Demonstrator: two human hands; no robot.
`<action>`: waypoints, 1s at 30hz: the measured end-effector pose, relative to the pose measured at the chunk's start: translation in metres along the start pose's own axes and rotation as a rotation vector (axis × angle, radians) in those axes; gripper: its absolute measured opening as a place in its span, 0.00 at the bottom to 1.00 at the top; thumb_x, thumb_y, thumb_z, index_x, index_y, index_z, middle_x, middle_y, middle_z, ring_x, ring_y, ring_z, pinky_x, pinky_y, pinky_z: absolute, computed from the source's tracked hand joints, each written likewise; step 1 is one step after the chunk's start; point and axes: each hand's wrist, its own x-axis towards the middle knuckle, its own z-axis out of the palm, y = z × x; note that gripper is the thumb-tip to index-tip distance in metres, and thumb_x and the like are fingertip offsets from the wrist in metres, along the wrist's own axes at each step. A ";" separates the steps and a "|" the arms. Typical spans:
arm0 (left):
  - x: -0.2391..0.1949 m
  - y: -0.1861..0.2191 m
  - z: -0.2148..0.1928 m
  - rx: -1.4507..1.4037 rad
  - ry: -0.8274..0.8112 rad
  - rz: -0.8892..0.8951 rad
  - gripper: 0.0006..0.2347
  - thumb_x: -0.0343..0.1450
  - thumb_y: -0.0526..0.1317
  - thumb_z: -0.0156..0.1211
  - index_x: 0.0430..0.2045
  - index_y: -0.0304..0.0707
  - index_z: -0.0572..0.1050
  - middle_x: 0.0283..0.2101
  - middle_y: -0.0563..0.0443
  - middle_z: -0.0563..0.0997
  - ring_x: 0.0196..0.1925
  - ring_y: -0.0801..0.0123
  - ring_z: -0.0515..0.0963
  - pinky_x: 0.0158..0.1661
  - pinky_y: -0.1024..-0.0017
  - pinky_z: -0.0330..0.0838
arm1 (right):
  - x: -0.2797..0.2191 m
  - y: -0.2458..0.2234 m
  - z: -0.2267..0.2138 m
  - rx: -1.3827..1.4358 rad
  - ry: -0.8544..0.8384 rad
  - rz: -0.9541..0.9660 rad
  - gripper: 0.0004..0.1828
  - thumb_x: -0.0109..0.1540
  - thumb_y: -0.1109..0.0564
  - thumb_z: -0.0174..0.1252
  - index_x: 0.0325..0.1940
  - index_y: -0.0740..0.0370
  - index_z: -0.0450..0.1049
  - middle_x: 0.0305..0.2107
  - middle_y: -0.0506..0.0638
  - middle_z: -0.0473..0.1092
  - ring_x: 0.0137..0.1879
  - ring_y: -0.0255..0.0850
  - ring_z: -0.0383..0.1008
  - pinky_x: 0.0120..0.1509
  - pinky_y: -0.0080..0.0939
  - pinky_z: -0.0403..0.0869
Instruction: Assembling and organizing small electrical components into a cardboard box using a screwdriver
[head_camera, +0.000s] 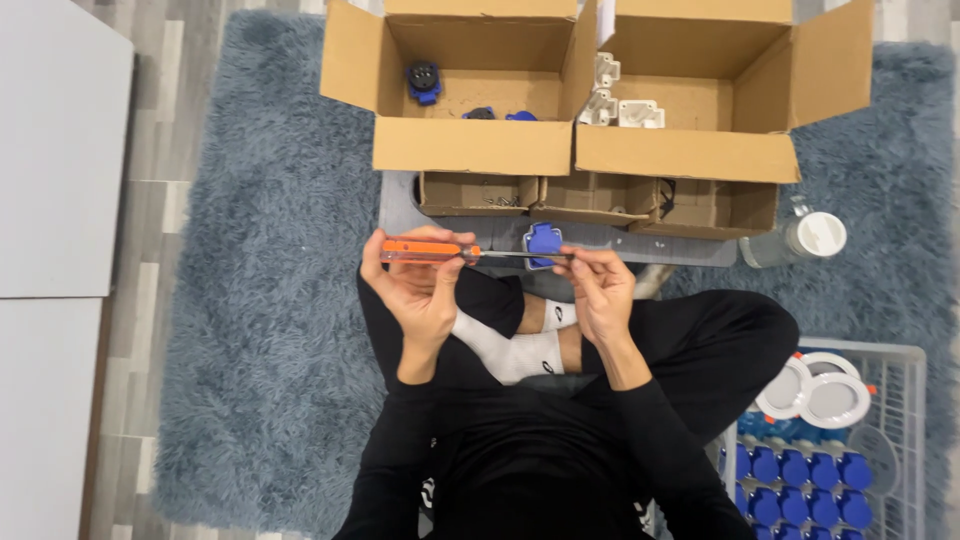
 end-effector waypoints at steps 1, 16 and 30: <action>0.007 0.006 0.002 -0.007 0.002 -0.006 0.41 0.75 0.23 0.65 0.79 0.46 0.42 0.50 0.28 0.78 0.51 0.34 0.88 0.49 0.48 0.89 | 0.003 -0.012 0.011 -0.009 0.005 0.000 0.07 0.71 0.71 0.57 0.54 0.72 0.74 0.52 0.71 0.79 0.56 0.57 0.85 0.59 0.48 0.87; 0.032 0.010 -0.012 0.004 -0.374 0.052 0.36 0.77 0.19 0.61 0.79 0.41 0.50 0.52 0.18 0.78 0.51 0.27 0.86 0.48 0.40 0.87 | 0.014 -0.024 0.022 -0.930 -0.342 -0.517 0.21 0.66 0.63 0.73 0.62 0.70 0.78 0.60 0.65 0.75 0.69 0.66 0.74 0.73 0.64 0.72; 0.060 0.024 0.046 -0.016 -0.595 0.066 0.18 0.74 0.40 0.75 0.57 0.35 0.81 0.55 0.32 0.82 0.58 0.34 0.83 0.60 0.40 0.79 | 0.020 -0.001 0.016 -0.976 -0.320 -0.682 0.20 0.61 0.65 0.77 0.54 0.72 0.79 0.56 0.67 0.76 0.62 0.70 0.77 0.67 0.68 0.76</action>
